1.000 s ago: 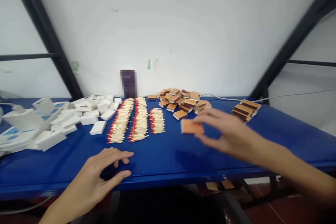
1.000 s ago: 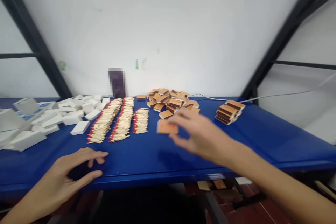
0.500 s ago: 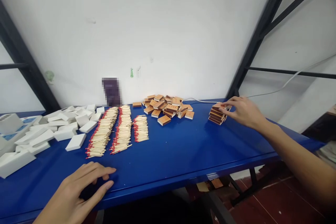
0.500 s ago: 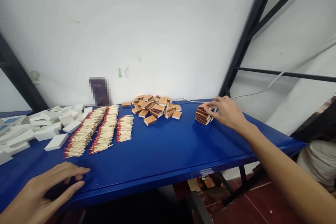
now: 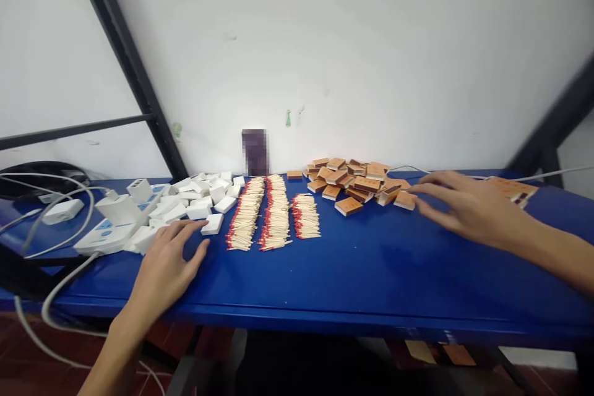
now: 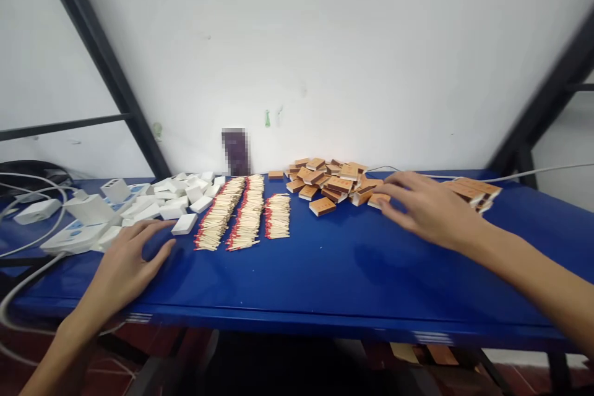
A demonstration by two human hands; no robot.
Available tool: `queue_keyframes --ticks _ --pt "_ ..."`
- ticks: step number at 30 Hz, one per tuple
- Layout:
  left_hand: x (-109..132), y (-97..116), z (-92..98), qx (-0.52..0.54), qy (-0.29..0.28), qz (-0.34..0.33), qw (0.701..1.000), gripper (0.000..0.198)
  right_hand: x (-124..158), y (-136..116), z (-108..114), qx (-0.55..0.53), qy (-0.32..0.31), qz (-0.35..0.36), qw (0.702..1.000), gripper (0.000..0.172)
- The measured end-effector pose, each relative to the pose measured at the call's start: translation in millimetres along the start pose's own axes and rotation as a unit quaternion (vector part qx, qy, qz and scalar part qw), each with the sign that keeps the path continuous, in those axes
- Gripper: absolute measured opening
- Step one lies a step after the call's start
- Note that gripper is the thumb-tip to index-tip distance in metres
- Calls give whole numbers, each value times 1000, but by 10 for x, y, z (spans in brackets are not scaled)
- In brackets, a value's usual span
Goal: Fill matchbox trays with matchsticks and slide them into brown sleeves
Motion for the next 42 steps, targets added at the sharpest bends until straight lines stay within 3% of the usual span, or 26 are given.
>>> queue_keyframes --ticks 4,9,15,21,26,31,33,36,42 --pt "-44 -315 -23 -27 -31 -2 999 38 -266 -620 -381 -81 -80 74 991 37" --pt "-67 -153 -199 14 -106 -43 993 42 -332 -819 -642 -122 -135 47 982 47" --pt "37 -12 -187 -21 -120 -5 993 45 -243 -904 -485 -123 -137 51 982 39" --pt "149 -51 -96 -26 -103 58 993 32 -271 -1203 -208 -91 -3 121 989 29" --pt "177 268 55 86 -70 28 993 25 -403 -1565 -87 -136 31 169 976 22" --pt "243 962 -47 265 -89 -43 959 19 -646 -1864 -225 -179 -43 160 970 17" --pt "230 1119 -153 292 -88 -45 951 20 -732 -1974 -321 -186 -82 156 967 16" --pt "191 1173 -274 295 -81 -32 952 22 -816 -2079 -438 -185 -124 144 964 15" --pt "181 981 -360 245 -90 4 965 29 -831 -2092 -536 -207 -139 113 962 14"
Point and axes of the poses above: each hand's wrist, its own x-axis away from the middle knuckle, its own z-axis out of the back of the hand, y = z × x, the point moved 9 cm from there along -x, towards the middle knuckle, and after that the axes turned 8 degrees about x, right-handed, at the moved point
